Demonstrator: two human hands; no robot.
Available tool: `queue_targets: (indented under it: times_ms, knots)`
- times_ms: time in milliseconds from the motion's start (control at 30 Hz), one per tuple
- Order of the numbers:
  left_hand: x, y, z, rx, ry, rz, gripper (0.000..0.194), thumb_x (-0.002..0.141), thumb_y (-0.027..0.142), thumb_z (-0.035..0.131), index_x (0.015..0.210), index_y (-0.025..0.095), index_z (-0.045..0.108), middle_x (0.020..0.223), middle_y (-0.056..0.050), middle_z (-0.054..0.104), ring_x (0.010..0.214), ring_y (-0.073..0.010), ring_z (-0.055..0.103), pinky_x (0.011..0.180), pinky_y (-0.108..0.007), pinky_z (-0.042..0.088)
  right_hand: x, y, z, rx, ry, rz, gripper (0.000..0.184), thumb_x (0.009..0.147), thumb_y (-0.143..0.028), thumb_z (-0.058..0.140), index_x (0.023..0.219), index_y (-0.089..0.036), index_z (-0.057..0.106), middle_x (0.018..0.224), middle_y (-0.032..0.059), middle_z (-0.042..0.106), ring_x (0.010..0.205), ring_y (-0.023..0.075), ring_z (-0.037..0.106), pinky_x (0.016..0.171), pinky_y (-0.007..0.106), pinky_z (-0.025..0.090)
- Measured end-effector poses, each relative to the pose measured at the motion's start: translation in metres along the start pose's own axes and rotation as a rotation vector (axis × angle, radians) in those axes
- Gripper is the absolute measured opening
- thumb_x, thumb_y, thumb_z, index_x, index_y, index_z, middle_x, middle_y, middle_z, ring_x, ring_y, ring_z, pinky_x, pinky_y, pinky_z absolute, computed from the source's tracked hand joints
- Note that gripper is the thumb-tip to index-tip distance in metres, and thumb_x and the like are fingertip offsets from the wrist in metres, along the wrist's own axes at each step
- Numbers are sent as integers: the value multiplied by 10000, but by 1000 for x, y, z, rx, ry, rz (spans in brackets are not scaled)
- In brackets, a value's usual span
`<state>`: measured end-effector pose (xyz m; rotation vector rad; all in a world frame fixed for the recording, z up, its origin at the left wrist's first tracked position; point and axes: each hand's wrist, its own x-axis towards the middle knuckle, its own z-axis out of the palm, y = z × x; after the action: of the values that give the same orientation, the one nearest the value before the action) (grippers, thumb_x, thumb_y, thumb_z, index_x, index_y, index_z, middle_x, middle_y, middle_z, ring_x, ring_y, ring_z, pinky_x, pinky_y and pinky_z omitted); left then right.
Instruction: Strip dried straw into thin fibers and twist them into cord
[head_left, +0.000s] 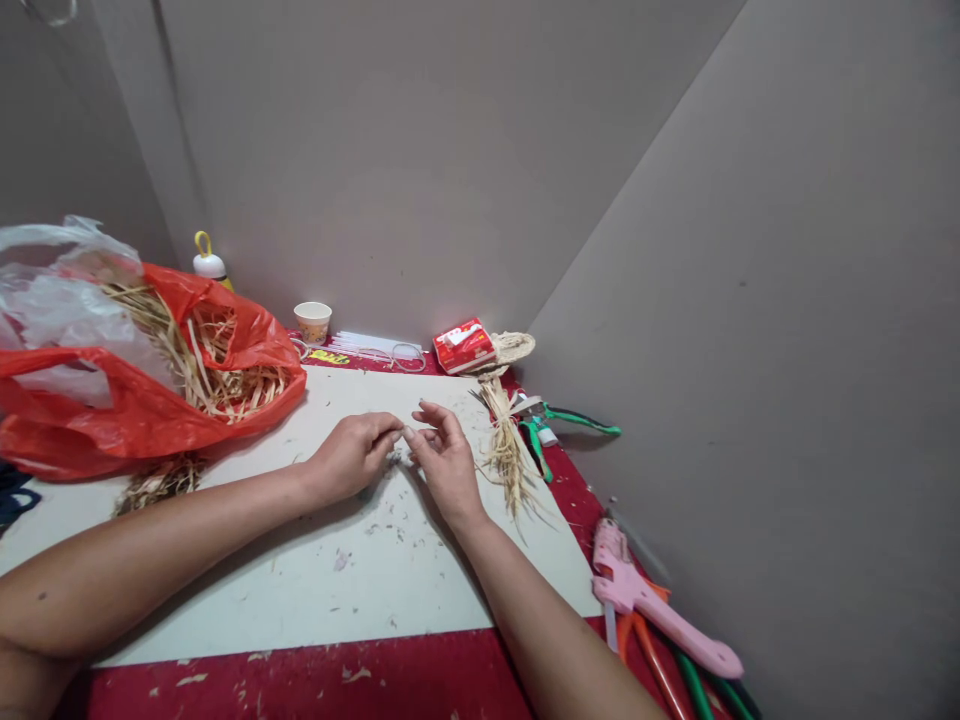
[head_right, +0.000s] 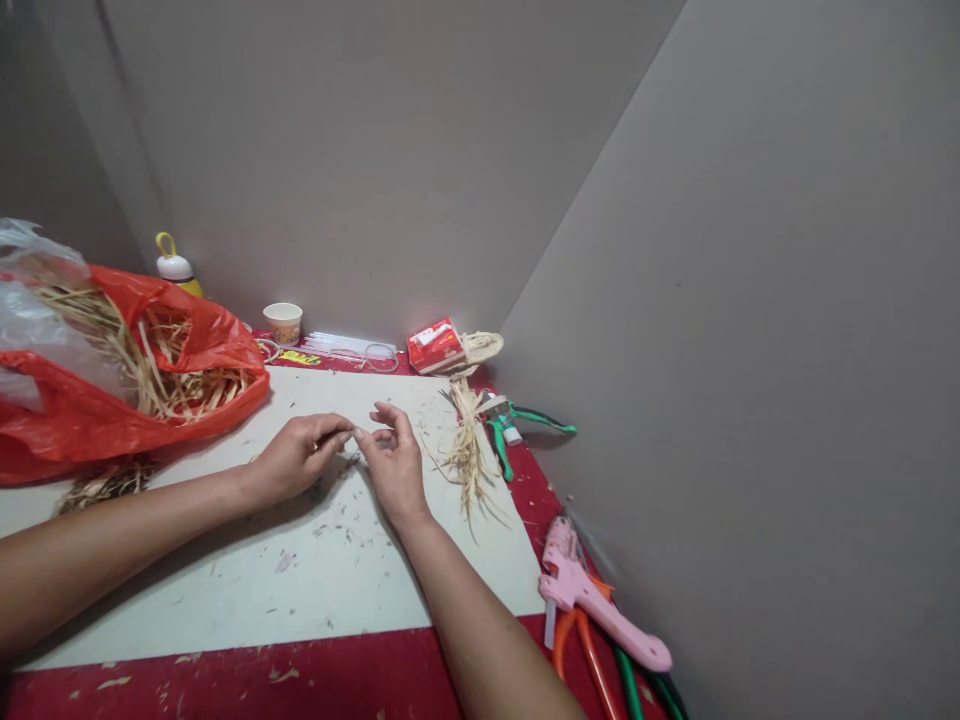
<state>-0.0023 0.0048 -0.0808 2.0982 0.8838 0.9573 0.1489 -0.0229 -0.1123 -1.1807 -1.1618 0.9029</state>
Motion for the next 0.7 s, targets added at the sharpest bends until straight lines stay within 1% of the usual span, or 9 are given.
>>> queue_targets:
  times_ms: [67,200,333,400,467,500,567,633,700]
  knots:
    - [-1,-1,-1,62,-4,36,146,792,146,518,810,191,655,782,-55,632,739,-185,543,746,-289,402,0,1,1,42,-16,47,486,730,-389,671,1149,-210,503,1138,80,559,742,106,531,569,221,473]
    - [-3,-3,0,109,-12,44,146,777,131,516,842,197,628,818,-72,617,805,-213,546,817,-313,400,-1,-1,3,145,-54,141,485,722,-426,673,1138,-224,524,1095,62,579,764,119,561,530,198,457]
    - [0,-8,0,216,-39,128,148,781,123,494,853,185,607,825,-73,605,804,-205,535,809,-303,393,-2,-6,2,207,-114,229,564,700,-419,695,1198,-237,502,1103,66,567,804,133,573,532,200,469]
    - [5,-11,-4,235,44,118,133,811,146,464,835,179,591,810,-62,596,772,-184,526,770,-285,389,-4,-9,3,184,-181,255,680,647,-349,746,1260,-256,467,1169,74,542,823,123,569,605,221,497]
    - [12,-14,-10,202,173,52,143,842,184,429,825,174,570,782,-37,579,718,-156,507,714,-263,383,-7,-11,6,147,-256,245,793,594,-271,784,1307,-278,437,1232,77,516,849,113,562,701,250,507]
    - [15,-14,-14,162,221,10,146,850,204,417,822,174,558,757,-20,563,686,-143,493,683,-252,379,-9,-12,7,137,-278,226,810,584,-252,788,1313,-284,437,1247,77,513,862,114,560,727,260,506]
    - [19,-12,-19,36,238,-65,141,840,224,400,785,179,521,681,18,508,626,-124,456,624,-233,369,-9,-11,7,145,-245,177,723,614,-264,767,1278,-277,482,1231,75,539,867,121,561,706,260,504]
    - [18,-7,-20,-91,175,-127,145,806,200,366,693,186,455,606,39,436,580,-117,415,573,-224,350,-6,-8,5,179,-114,141,542,664,-295,720,1178,-240,557,1143,68,596,815,121,568,631,237,487]
    - [13,2,-15,-173,74,-168,166,770,165,328,614,194,378,564,41,389,557,-116,384,543,-225,329,0,-1,1,209,44,132,377,710,-319,659,1059,-192,597,1005,59,643,729,115,567,578,225,460]
